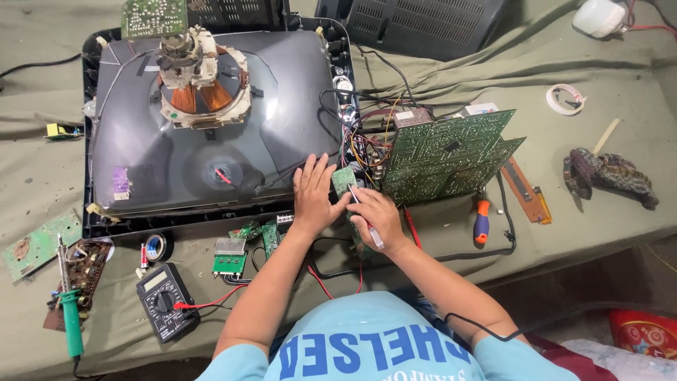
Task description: Inspecting and testing electronic components on a circuit board using a multimeter and a probe tool.
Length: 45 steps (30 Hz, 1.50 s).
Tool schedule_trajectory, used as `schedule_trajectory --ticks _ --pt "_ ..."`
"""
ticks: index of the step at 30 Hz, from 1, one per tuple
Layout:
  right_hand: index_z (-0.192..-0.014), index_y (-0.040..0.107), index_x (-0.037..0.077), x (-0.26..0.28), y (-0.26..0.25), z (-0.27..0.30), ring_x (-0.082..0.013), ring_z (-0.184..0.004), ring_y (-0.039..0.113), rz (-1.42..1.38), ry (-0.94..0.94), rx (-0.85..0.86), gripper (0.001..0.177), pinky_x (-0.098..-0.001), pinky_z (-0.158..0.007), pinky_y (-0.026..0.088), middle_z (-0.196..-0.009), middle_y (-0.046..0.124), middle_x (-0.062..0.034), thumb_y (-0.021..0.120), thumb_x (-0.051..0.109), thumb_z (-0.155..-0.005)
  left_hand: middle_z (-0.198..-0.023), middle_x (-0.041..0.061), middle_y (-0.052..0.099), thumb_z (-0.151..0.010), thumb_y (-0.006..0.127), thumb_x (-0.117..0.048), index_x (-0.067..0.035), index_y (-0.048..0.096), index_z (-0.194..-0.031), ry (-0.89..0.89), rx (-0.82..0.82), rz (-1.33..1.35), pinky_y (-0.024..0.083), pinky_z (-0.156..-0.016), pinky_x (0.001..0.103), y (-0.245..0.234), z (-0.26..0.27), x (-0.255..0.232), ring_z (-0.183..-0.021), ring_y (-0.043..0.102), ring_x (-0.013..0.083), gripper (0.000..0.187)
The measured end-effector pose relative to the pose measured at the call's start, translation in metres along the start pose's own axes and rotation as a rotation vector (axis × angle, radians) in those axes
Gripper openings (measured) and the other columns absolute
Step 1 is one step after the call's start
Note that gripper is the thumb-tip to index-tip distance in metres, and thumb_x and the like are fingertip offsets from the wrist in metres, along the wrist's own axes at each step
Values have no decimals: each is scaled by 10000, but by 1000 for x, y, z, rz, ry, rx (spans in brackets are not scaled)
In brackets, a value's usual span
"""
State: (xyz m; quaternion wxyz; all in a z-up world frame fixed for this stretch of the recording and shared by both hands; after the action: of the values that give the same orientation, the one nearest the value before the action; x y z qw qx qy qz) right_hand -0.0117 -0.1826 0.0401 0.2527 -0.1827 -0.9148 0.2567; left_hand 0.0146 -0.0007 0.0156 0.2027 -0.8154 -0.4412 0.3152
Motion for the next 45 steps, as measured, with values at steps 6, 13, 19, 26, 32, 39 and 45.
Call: schedule_trajectory --ticks 6,13,19,26,32,39,45 --pt "-1024 782 177 -1 0 0 -320 -1091 704 7 -20 -13 347 -408 -913 540 -1246 753 -94 557 441 -1023 -1511 82 534 -842 688 -586 -147 610 -1328 1 7 -23 234 -1162 472 2 1 1 -1454 423 309 661" --pt "-1017 775 185 -5 1 3 -302 -1110 698 32 -1 -16 335 -407 -906 534 -1271 746 -78 556 439 -1023 -1512 82 534 -848 678 -597 -146 608 -1330 2 13 -27 229 -1166 469 1 0 1 -1456 421 307 664" --pt "-1020 775 196 -8 -1 7 -290 -1111 699 44 14 -20 310 -396 -909 534 -1258 750 -72 572 430 -1018 -1499 88 543 -840 690 -607 -145 615 -1320 7 -1 -48 247 -1152 472 2 0 0 -1444 433 315 670" --pt "-1004 781 174 -6 -2 6 -307 -1089 709 -3 38 -25 327 -409 -887 549 -1241 757 -93 567 421 -1022 -1488 90 554 -843 680 -622 -143 621 -1311 7 -8 -57 249 -1150 468 0 0 -1 -1436 444 311 671" --pt "-1004 771 164 -3 -5 7 -319 -1089 709 -31 57 -10 311 -412 -883 550 -1274 744 -101 561 392 -1024 -1479 84 561 -830 685 -624 -144 622 -1300 7 -10 -64 251 -1153 462 -1 -1 -2 -1431 453 304 675" --pt "-1006 764 149 0 -8 15 -340 -1084 704 -41 100 18 300 -438 -872 548 -1290 733 -120 566 374 -1029 -1479 85 561 -830 675 -632 -148 620 -1306 4 -11 -57 256 -1149 463 1 0 -1 -1430 456 305 682" --pt "-1012 768 189 2 -10 29 -311 -1112 701 -20 98 74 268 -413 -885 540 -1264 746 -82 580 381 -1016 -1480 69 563 -801 695 -622 -160 624 -1305 -8 -10 -52 255 -1153 458 2 1 0 -1432 455 294 687"
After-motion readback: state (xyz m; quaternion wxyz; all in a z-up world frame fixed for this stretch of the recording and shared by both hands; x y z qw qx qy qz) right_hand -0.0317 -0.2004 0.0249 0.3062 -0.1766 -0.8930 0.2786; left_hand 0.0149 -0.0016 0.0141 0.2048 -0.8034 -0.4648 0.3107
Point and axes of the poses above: each hand's wrist, its own z-axis away from the middle knuckle, its own y-axis out of the palm, x = y × z, the point moved 2 cm from there along -z, towards the middle knuckle
